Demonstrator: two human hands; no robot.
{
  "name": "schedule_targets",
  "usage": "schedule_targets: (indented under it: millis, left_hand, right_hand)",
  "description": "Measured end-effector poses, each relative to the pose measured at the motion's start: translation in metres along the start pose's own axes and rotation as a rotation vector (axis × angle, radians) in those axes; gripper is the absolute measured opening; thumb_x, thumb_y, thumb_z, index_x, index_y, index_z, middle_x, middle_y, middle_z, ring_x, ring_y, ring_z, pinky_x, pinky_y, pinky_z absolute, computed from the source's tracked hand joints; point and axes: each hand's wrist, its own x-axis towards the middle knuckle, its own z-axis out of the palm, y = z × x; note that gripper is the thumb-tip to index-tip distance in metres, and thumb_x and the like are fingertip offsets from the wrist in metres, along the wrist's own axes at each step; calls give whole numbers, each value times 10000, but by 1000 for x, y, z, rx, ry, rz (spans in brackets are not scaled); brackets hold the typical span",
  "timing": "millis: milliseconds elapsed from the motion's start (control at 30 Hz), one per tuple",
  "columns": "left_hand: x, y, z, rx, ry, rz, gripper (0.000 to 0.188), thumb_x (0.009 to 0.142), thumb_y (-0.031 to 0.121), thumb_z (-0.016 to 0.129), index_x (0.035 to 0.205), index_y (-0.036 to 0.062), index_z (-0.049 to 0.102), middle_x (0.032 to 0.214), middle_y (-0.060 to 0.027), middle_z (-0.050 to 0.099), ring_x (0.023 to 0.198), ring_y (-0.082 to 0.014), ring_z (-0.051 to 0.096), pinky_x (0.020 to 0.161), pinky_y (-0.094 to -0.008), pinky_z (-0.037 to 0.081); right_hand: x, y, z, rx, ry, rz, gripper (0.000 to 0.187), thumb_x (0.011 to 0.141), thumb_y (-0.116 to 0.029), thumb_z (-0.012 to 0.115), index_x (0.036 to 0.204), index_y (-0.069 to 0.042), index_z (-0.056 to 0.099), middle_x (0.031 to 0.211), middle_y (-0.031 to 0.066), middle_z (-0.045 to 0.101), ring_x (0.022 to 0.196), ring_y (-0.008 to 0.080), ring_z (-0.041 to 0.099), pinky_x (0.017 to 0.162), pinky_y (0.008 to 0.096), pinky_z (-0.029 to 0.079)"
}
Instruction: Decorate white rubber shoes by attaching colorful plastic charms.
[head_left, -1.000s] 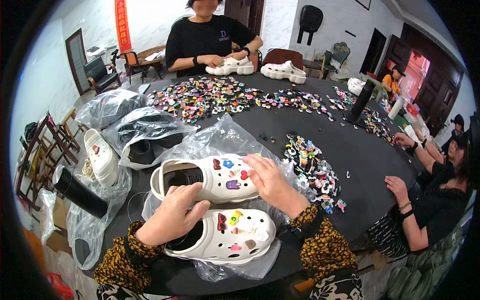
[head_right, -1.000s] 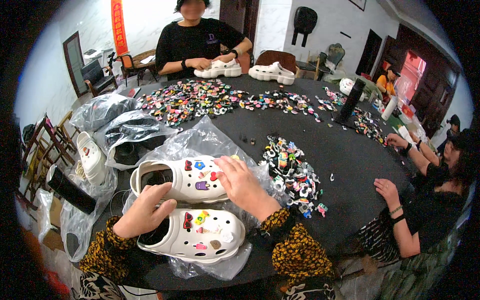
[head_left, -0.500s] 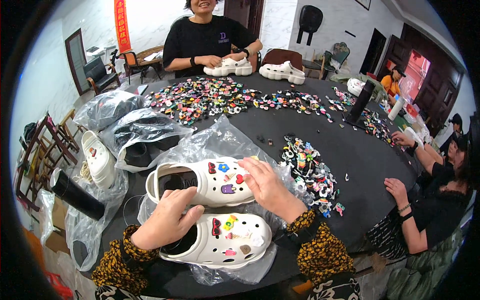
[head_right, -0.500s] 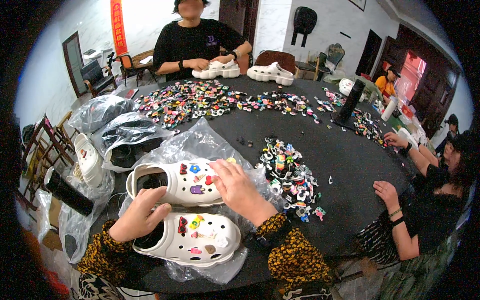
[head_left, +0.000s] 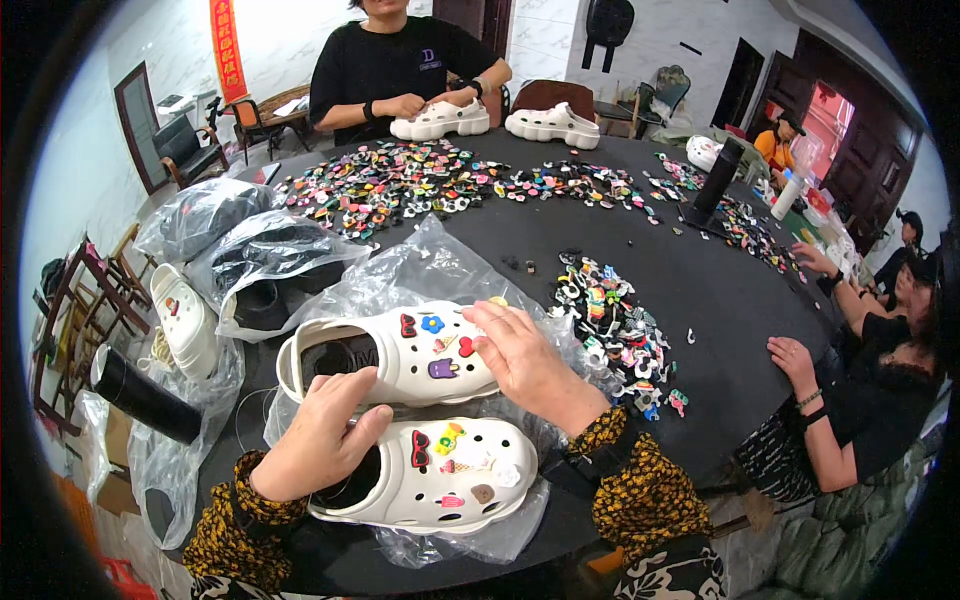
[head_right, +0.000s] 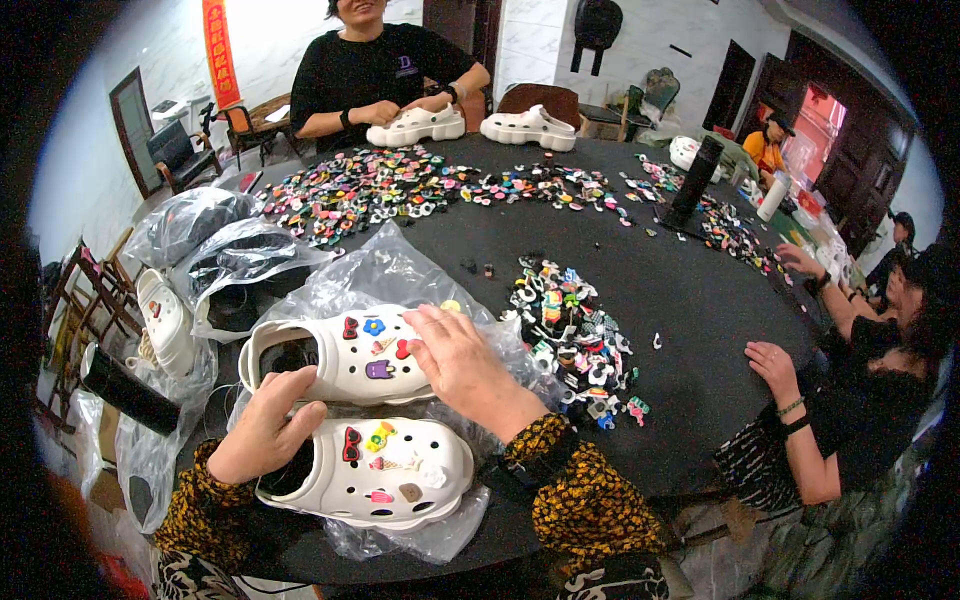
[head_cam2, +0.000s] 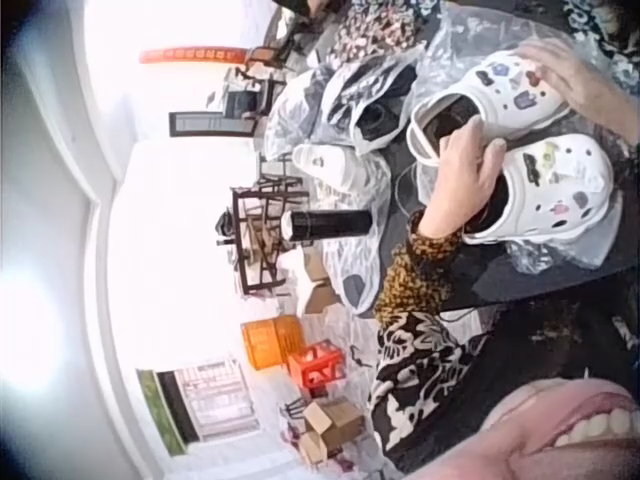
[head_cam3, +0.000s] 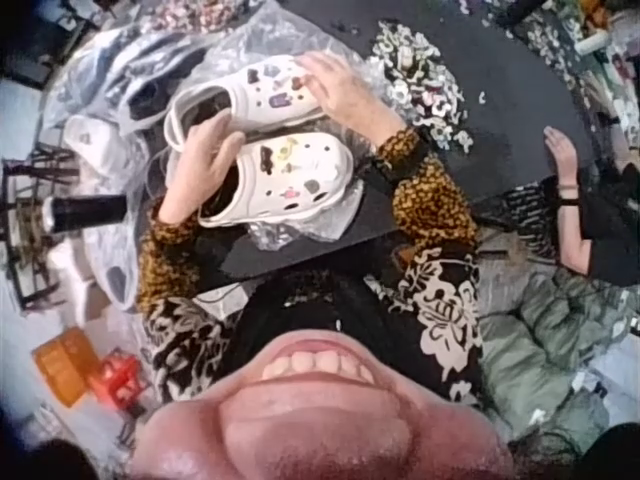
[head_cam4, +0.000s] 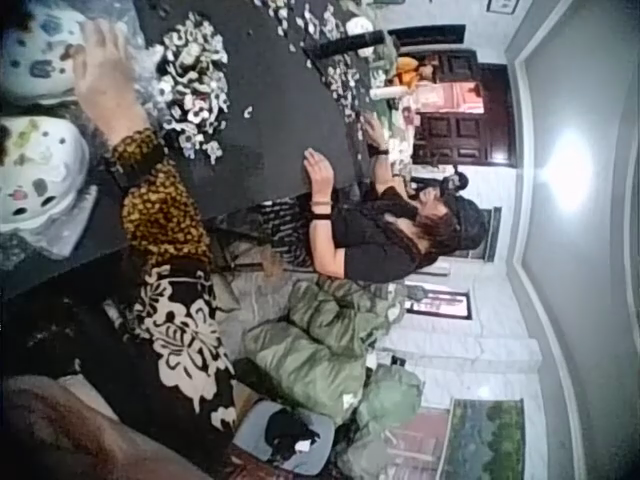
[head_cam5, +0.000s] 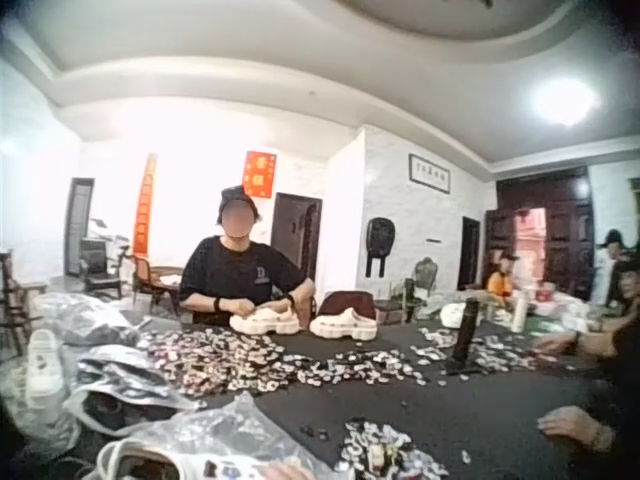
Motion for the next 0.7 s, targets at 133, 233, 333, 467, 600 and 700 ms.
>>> schedule_targets:
  millis: [133,233,333,467,600,700]
  left_hand:
    - [-1,1,-1,8,-11,-9,384,891,179,627,1163,-75,532,959,-198,604,916,-353,565,861,-409,413]
    - [-2,-1,-1,8,-17,-15,385,887,175,630,1165,-72,533,965,-202,604,907,-355,563,856,-410,415]
    - [-3,-6,1,19,-7,8,390,882,163,635,1177,-71,535,1004,-216,606,918,-363,562,865,-421,424]
    - [-3,-12,10,-73,20,-111,408,884,115,626,1225,-86,527,1092,-231,603,998,-339,566,907,-395,439]
    - [-6,-17,10,-133,21,-181,418,899,105,594,1256,-96,509,1099,-234,597,1023,-316,567,901,-368,442]
    - [-5,-20,10,-149,7,-168,424,912,112,573,1274,-94,496,1103,-230,589,1027,-315,563,907,-363,437]
  right_hand:
    - [0,1,0,-15,-6,3,351,972,-199,505,1271,-17,533,1274,230,546,1188,390,496,1033,459,392]
    - [1,1,3,-2,10,-10,353,969,-194,507,1271,-14,530,1269,228,548,1184,388,498,1028,458,394]
    - [1,4,5,-21,4,27,338,948,-146,494,1254,-7,530,1248,224,554,1171,383,506,1019,455,401]
    - [-1,9,8,12,49,-51,334,903,-104,526,1211,25,545,1204,204,561,1144,372,510,990,441,423]
    - [-1,6,9,31,77,-8,347,951,-178,524,1229,30,538,1235,196,544,1153,364,505,996,440,419]
    - [-2,6,11,11,64,6,355,971,-212,514,1237,22,539,1243,191,541,1160,360,501,1001,436,416]
